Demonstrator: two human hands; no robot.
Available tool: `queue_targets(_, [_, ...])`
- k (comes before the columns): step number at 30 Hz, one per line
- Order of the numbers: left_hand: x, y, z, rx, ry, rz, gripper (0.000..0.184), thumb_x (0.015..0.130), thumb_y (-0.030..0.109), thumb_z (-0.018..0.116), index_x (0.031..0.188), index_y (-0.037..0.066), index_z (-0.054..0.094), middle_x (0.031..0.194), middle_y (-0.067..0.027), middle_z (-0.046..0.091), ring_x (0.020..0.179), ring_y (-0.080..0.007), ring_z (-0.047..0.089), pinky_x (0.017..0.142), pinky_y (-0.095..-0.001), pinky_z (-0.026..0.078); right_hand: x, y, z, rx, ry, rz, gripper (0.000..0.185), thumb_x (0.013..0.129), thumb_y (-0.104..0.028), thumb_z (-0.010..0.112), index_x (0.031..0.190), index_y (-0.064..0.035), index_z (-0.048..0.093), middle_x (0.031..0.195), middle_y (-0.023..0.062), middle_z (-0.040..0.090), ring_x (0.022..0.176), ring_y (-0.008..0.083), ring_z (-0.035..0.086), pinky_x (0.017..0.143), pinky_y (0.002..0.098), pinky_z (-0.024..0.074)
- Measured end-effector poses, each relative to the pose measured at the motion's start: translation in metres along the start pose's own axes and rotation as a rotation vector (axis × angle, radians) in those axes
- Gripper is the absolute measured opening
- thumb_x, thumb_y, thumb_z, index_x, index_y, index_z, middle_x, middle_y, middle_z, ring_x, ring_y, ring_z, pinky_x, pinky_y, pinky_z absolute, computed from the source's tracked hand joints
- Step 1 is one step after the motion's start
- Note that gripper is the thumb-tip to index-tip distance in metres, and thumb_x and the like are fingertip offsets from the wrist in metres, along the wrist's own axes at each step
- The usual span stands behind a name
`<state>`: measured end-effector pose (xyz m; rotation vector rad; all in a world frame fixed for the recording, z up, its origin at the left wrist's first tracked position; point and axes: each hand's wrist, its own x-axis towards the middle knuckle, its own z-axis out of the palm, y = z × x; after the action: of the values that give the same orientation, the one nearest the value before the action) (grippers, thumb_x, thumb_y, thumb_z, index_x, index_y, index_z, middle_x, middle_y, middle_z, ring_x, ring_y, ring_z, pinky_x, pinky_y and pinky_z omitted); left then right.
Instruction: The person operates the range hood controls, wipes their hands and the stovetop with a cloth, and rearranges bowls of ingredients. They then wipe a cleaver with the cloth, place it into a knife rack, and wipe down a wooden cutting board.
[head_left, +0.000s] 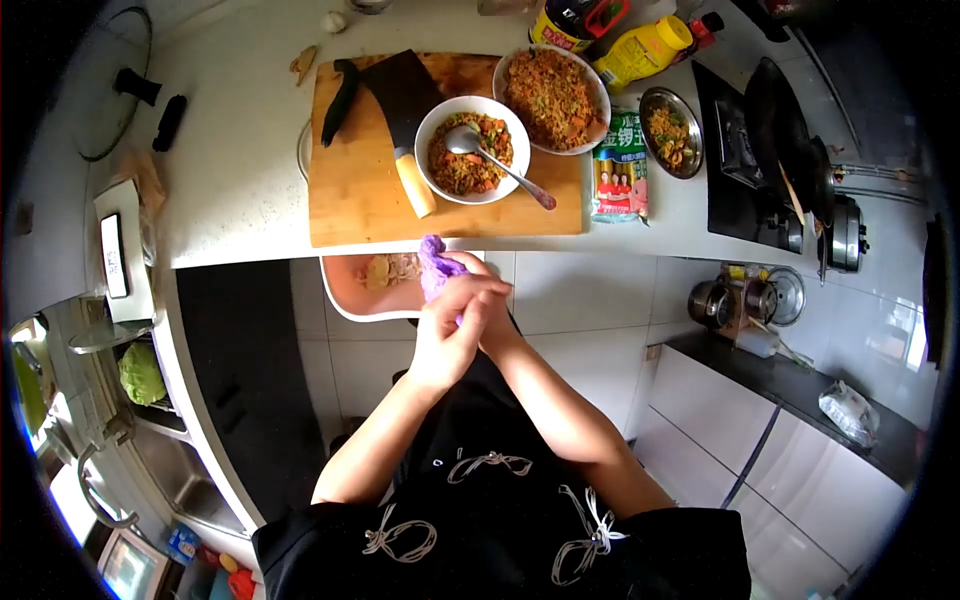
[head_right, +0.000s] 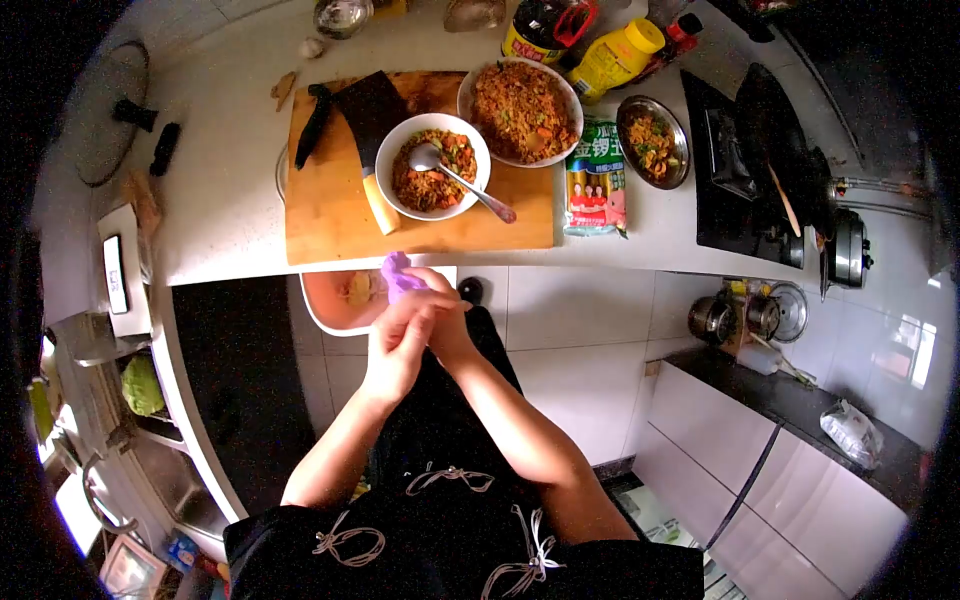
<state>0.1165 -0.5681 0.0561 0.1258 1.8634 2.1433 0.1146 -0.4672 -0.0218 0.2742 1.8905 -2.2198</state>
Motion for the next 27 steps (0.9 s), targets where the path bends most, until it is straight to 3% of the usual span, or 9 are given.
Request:
queue_targets(4, [0.040,0.000,-0.013,-0.108,0.426,-0.026,0.022,0.097,0.011,0.046,0.108,-0.002,0.060,0.108,-0.0087,0.063,0.105,-0.0171,0.055,0.097,-0.0297,0.040,0.012,-0.052,-0.019,0.386,0.149,0.474,0.029,0.079,0.003,0.051,0.104,0.0023,0.063,0.094,0.0086,0.065,0.084,0.0161,0.062,0.077,0.0284,0.0513])
queue_targets(10, [0.088,0.005,-0.046,-0.080,0.481,-0.020,0.021,0.096,0.006,0.045,0.112,-0.001,0.057,0.110,-0.0071,0.059,0.108,-0.0164,0.054,0.099,-0.0297,0.039,0.029,-0.075,-0.065,0.021,0.579,0.213,0.023,0.082,0.000,0.051,0.104,0.0001,0.058,0.075,0.0030,0.060,0.057,0.0095,0.055,0.050,0.0225,0.0445])
queue_targets(14, [0.106,0.016,-0.045,-0.074,0.486,-0.040,0.023,0.094,0.004,0.044,0.111,-0.001,0.058,0.108,-0.0066,0.060,0.107,-0.0160,0.053,0.098,-0.0283,0.038,0.057,-0.016,-0.117,-0.184,0.808,-0.145,0.028,0.087,-0.004,0.054,0.115,-0.0017,0.055,0.110,0.0109,0.056,0.091,0.0175,0.058,0.081,0.0291,0.0475])
queue_targets(15, [0.110,0.011,-0.045,-0.084,0.500,-0.047,0.023,0.094,0.005,0.044,0.112,-0.001,0.058,0.107,-0.0066,0.060,0.107,-0.0159,0.053,0.098,-0.0282,0.038,0.064,-0.036,-0.110,-0.079,0.689,-0.123,0.028,0.091,-0.009,0.056,0.119,-0.0013,0.054,0.123,0.0140,0.048,0.110,0.0247,0.051,0.095,0.0362,0.0405])
queue_targets(16, [0.114,0.007,-0.045,-0.092,0.515,-0.054,0.023,0.095,0.005,0.045,0.112,-0.001,0.058,0.107,-0.0066,0.060,0.106,-0.0158,0.054,0.098,-0.0280,0.038,0.073,-0.036,-0.117,-0.532,0.612,-0.243,0.030,0.097,-0.017,0.051,0.124,-0.0041,0.053,0.124,0.0156,0.049,0.117,0.0300,0.047,0.099,0.0395,0.0372])
queue_targets(18, [0.123,0.000,-0.048,-0.090,0.523,-0.077,0.023,0.096,0.007,0.046,0.114,-0.001,0.058,0.109,-0.0064,0.059,0.104,-0.0148,0.054,0.096,-0.0266,0.039,0.082,-0.037,-0.120,-0.726,0.552,-0.072,0.035,0.100,-0.024,0.044,0.130,-0.0071,0.051,0.131,0.0162,0.046,0.123,0.0328,0.043,0.104,0.0418,0.0326])
queue_targets(20, [0.127,-0.006,-0.052,0.112,0.535,-0.128,0.023,0.097,0.010,0.047,0.116,0.001,0.057,0.108,-0.0067,0.060,0.101,-0.0141,0.054,0.092,-0.0267,0.042,0.083,-0.040,-0.120,-0.701,0.586,-0.219,0.035,0.099,-0.021,0.045,0.129,-0.0059,0.053,0.131,0.0170,0.049,0.122,0.0336,0.043,0.105,0.0427,0.0330])
queue_targets(23, [0.134,-0.016,-0.059,0.460,0.507,-0.125,0.026,0.096,0.015,0.052,0.119,0.006,0.057,0.104,-0.0107,0.061,0.094,-0.0221,0.059,0.083,-0.0313,0.048,0.070,-0.078,-0.117,-0.719,0.534,-0.330,0.029,0.092,-0.002,0.052,0.120,-0.0037,0.057,0.119,0.0155,0.056,0.112,0.0332,0.051,0.097,0.0399,0.0408])
queue_targets(27, [0.145,-0.022,-0.069,0.525,0.375,-0.302,0.035,0.095,0.026,0.051,0.123,0.005,0.055,0.103,-0.0144,0.062,0.090,-0.0257,0.062,0.080,-0.0353,0.049,0.082,-0.101,-0.117,-0.587,0.266,-0.134,0.020,0.093,-0.007,0.055,0.112,-0.0032,0.059,0.089,0.0111,0.068,0.077,0.0199,0.066,0.065,0.0293,0.0523])
